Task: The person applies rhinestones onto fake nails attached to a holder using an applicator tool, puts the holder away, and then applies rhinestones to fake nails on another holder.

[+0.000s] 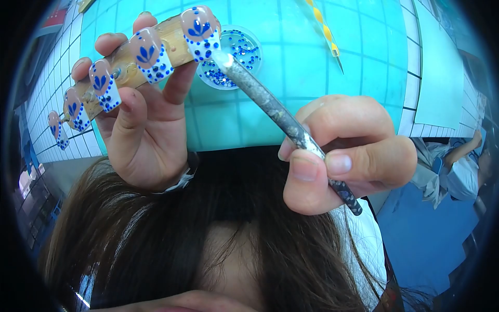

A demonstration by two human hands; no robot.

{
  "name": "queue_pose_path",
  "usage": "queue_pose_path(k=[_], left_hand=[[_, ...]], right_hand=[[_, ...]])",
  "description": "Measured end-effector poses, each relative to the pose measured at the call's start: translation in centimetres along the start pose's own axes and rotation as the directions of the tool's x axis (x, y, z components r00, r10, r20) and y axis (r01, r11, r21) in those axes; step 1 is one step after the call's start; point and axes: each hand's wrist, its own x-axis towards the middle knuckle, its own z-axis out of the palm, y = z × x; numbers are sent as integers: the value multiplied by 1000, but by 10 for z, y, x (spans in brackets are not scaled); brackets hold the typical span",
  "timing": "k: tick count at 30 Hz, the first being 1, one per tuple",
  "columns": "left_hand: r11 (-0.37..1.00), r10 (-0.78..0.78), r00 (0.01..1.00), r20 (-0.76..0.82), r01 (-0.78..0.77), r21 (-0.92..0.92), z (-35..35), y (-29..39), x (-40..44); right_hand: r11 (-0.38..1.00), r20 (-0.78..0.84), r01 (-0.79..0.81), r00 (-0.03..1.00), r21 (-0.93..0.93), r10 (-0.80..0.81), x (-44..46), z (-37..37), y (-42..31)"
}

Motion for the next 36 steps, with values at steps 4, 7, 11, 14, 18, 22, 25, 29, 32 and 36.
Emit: queue_pose_path(k=[4,7,11,14,18,22,25,29,32,36], left_hand=[[1000,-2,1000,-6,2,0,0,0,0],[1000,2,1000,7,-2,0,-1,0,0],[998,-1,1000,7,1,55,0,1,0],[999,-7,1000,27,6,36,-1,1,0],[1000,-12,1000,14,12,9,0,1,0],[1000,0,1000,1,1,-16,3,-1,0],[1000,6,1000,28,-6,7,-1,-1,0],[1000,5,1000,30,-5,3,-1,0,1],[1000,3,999,41,-2,-10,-3,0,1],[1000,2,1000,31,-2,12,0,0,0]], right_hand=[[997,-15,-17,1000,70,18,0,-2,0],[998,5,-56,998,25,56,3,-2,-2],[998,7,-51,999,28,51,3,-2,-1],[999,6,-36,999,29,36,3,-2,0],[998,-2,-48,999,42,48,2,-2,-1],[998,3,-33,999,49,32,2,-1,-3],[1000,41,6,999,14,-6,0,0,0],[1000,65,-11,998,-25,13,1,0,-3],[998,112,-32,993,-51,38,2,-2,-4],[998,107,-29,994,-47,34,3,-2,-4]])
